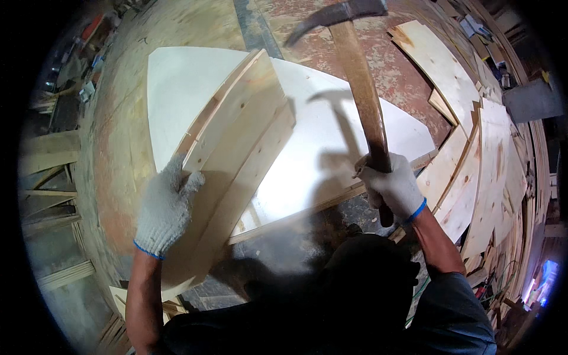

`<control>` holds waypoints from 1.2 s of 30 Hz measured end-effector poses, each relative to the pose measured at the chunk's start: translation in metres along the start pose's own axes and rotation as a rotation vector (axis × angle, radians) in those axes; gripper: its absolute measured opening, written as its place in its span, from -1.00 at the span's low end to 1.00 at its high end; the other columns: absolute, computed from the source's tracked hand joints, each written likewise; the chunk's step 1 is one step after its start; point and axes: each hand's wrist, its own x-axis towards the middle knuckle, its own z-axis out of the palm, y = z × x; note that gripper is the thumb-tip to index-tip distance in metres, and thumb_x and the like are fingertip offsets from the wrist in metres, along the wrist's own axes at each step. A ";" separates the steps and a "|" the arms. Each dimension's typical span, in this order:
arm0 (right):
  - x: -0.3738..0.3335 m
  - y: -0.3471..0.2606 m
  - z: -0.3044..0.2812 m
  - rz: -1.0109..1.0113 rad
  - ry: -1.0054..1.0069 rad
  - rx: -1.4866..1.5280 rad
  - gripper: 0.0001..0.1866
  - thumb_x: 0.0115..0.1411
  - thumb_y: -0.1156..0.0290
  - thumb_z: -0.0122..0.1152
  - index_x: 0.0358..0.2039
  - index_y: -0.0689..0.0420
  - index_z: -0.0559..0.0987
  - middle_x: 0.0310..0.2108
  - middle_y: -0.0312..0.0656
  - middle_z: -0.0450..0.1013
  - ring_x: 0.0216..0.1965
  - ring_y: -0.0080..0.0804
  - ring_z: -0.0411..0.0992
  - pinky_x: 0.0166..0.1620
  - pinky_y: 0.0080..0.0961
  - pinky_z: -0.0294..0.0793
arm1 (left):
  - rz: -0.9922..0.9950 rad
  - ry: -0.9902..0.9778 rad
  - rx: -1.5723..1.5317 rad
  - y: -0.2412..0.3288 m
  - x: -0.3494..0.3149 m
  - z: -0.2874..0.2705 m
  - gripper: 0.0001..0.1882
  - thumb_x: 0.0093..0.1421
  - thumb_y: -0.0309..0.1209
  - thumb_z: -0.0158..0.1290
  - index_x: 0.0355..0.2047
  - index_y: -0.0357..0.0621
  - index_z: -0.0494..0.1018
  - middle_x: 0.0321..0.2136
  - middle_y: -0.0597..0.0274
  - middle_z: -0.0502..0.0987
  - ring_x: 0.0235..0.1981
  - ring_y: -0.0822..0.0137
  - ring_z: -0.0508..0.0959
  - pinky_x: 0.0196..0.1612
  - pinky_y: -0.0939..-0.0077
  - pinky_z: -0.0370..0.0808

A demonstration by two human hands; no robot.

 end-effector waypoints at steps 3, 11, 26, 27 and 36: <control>0.005 0.005 -0.005 0.030 -0.008 0.013 -0.83 0.22 0.42 0.26 -0.32 0.29 0.56 -0.70 -0.33 0.30 -0.77 -0.55 0.27 -0.69 -0.51 0.23 | -0.027 -0.022 -0.008 0.008 -0.004 0.000 -0.50 0.36 -0.29 0.09 0.19 -0.36 0.34 -0.26 -0.24 0.64 -0.21 -0.14 0.65 -0.14 0.15 0.53; 0.007 0.022 0.000 0.083 -0.103 0.102 -0.82 0.25 0.40 0.25 -0.26 0.27 0.54 -0.71 -0.33 0.30 -0.78 -0.52 0.26 -0.70 -0.50 0.24 | -0.008 -0.032 -0.029 0.023 -0.015 0.007 -0.51 0.36 -0.33 0.07 0.20 -0.39 0.34 -0.19 -0.30 0.61 -0.12 -0.20 0.62 -0.05 0.11 0.53; -0.009 0.041 -0.004 0.260 -0.274 -0.034 -0.77 0.29 0.24 0.27 -0.37 0.16 0.58 -0.53 -0.34 0.45 -0.55 -0.56 0.40 -0.48 -0.52 0.39 | 0.071 -0.072 -0.074 0.051 -0.043 0.018 -0.51 0.40 -0.35 -0.03 0.27 -0.32 0.29 -0.13 -0.36 0.58 -0.02 -0.22 0.59 0.08 0.12 0.50; -0.012 0.044 -0.005 0.251 -0.306 -0.009 -0.78 0.30 0.26 0.26 -0.38 0.15 0.58 -0.53 -0.34 0.44 -0.54 -0.56 0.40 -0.47 -0.52 0.39 | 0.140 -0.047 -0.031 0.048 -0.047 0.024 -0.49 0.41 -0.33 -0.02 0.29 -0.32 0.28 -0.13 -0.31 0.59 -0.02 -0.14 0.61 0.08 0.19 0.50; 0.104 0.064 0.048 0.047 -0.442 0.092 -0.72 0.26 0.18 0.27 -0.40 0.16 0.58 -0.66 -0.36 0.38 -0.70 -0.57 0.36 -0.66 -0.55 0.37 | -0.011 -0.002 -0.231 -0.065 0.040 -0.016 -0.59 0.32 -0.32 0.15 0.10 -0.29 0.47 -0.39 0.24 0.57 -0.37 0.42 0.54 -0.25 0.43 0.52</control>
